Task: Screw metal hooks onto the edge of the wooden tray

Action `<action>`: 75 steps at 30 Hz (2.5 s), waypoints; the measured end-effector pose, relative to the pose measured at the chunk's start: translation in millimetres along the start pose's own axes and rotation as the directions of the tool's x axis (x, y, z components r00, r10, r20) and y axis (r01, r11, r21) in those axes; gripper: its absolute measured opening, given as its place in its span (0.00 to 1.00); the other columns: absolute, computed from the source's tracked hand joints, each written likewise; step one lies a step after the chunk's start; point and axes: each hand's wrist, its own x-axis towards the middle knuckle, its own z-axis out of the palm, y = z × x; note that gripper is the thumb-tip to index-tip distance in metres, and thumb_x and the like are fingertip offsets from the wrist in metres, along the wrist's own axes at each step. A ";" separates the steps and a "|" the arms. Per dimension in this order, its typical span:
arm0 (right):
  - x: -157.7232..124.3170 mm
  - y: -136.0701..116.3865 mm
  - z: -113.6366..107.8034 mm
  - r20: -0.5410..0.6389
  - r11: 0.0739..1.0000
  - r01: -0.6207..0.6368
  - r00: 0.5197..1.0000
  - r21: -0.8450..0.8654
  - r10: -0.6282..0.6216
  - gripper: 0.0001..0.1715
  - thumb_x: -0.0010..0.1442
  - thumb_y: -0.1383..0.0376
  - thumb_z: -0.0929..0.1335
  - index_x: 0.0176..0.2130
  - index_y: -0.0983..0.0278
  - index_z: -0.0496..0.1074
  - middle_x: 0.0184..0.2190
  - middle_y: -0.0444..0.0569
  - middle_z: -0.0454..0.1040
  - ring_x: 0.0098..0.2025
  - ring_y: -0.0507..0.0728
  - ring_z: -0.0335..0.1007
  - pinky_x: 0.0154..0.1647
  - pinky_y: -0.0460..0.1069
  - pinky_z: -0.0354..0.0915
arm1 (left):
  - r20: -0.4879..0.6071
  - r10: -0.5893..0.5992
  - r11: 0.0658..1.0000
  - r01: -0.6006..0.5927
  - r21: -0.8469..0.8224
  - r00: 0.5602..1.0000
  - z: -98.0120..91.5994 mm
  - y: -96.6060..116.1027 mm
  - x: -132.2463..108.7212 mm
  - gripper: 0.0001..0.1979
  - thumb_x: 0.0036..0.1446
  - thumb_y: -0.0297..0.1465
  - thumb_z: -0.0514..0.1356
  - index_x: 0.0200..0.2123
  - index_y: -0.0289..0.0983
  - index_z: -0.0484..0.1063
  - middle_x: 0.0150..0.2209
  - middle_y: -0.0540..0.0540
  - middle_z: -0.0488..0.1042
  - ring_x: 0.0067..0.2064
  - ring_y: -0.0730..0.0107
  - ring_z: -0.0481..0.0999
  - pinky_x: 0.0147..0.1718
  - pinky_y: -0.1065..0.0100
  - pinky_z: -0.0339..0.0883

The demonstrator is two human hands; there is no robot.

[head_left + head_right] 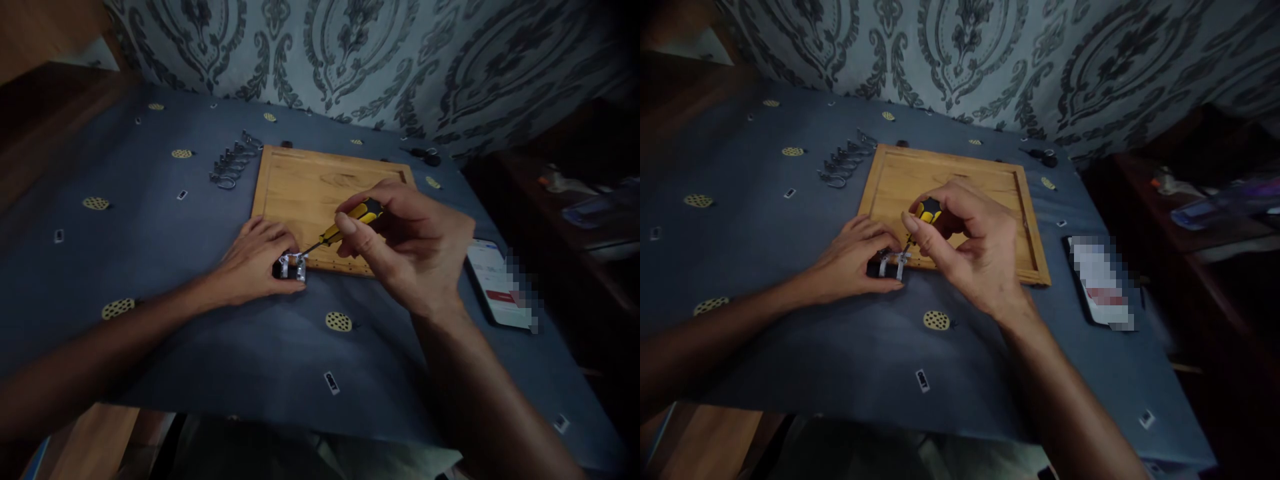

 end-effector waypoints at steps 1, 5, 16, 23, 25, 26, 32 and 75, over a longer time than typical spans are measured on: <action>0.9 -0.7 -1.4 0.026 1.000 -0.008 1.000 0.001 0.008 0.06 0.55 0.61 0.77 0.34 0.57 0.78 0.29 0.42 0.74 0.23 0.50 0.72 0.21 0.47 0.65 | 0.002 0.001 1.000 -0.001 -0.002 1.000 0.1 -0.2 -0.1 0.20 0.52 0.45 0.68 0.41 0.40 0.71 0.43 0.47 0.74 0.49 0.57 0.71 0.60 0.50 0.53; 3.1 -3.4 -4.2 0.022 0.999 0.006 1.000 0.047 -0.007 0.07 0.55 0.61 0.77 0.35 0.56 0.78 0.29 0.40 0.75 0.22 0.49 0.72 0.20 0.46 0.66 | -0.001 0.004 1.000 -0.004 0.006 1.000 0.5 -1.4 -0.6 0.21 0.52 0.47 0.68 0.42 0.39 0.71 0.43 0.47 0.74 0.50 0.57 0.71 0.61 0.49 0.53; -2.2 -6.0 -0.3 -0.187 0.999 0.038 0.982 -0.003 -0.038 0.04 0.58 0.66 0.74 0.34 0.56 0.79 0.26 0.42 0.73 0.20 0.53 0.67 0.16 0.51 0.62 | -0.016 0.015 1.000 -0.015 -0.007 1.000 2.5 -1.8 -1.2 0.21 0.53 0.46 0.67 0.42 0.38 0.71 0.44 0.47 0.73 0.50 0.57 0.71 0.63 0.50 0.52; -2.1 3.1 0.1 -0.136 0.990 0.090 0.985 -0.106 -0.104 0.06 0.55 0.66 0.76 0.35 0.57 0.78 0.26 0.42 0.72 0.24 0.54 0.69 0.22 0.51 0.64 | -0.041 0.013 1.000 -0.014 -0.014 0.999 4.9 -2.2 -1.6 0.20 0.52 0.45 0.68 0.41 0.38 0.72 0.43 0.47 0.73 0.49 0.57 0.71 0.63 0.48 0.52; -2.4 3.9 0.3 -0.129 0.991 0.076 0.988 -0.111 -0.090 0.05 0.56 0.65 0.75 0.36 0.56 0.78 0.26 0.43 0.72 0.24 0.54 0.69 0.22 0.51 0.64 | -0.044 0.015 1.000 -0.016 -0.020 0.999 5.2 -2.5 -2.0 0.20 0.52 0.44 0.68 0.41 0.38 0.71 0.43 0.47 0.73 0.50 0.58 0.71 0.64 0.48 0.51; -2.7 3.8 0.3 -0.128 0.991 0.060 0.989 -0.116 -0.075 0.04 0.57 0.65 0.75 0.35 0.56 0.78 0.26 0.43 0.72 0.24 0.54 0.69 0.22 0.51 0.65 | -0.043 0.017 1.000 -0.018 -0.024 0.999 5.3 -2.7 -2.2 0.20 0.52 0.44 0.68 0.41 0.38 0.71 0.44 0.47 0.73 0.50 0.58 0.71 0.64 0.49 0.51; -3.7 2.0 -0.1 -0.092 0.991 0.077 0.992 -0.109 -0.088 0.08 0.55 0.67 0.75 0.36 0.55 0.77 0.27 0.42 0.72 0.25 0.54 0.68 0.23 0.52 0.64 | -0.035 0.011 0.999 -0.013 -0.035 0.999 5.2 -2.8 -3.0 0.19 0.54 0.45 0.67 0.43 0.39 0.71 0.44 0.47 0.72 0.51 0.58 0.70 0.65 0.49 0.49; 1.0 2.6 -3.1 0.053 0.976 0.037 0.997 0.213 -0.049 0.20 0.51 0.65 0.78 0.45 0.53 0.81 0.34 0.44 0.80 0.28 0.55 0.75 0.20 0.50 0.71 | -0.036 0.014 0.999 -0.016 -0.050 0.999 4.4 -3.3 -3.2 0.19 0.54 0.44 0.67 0.43 0.39 0.71 0.44 0.47 0.73 0.51 0.58 0.70 0.64 0.49 0.50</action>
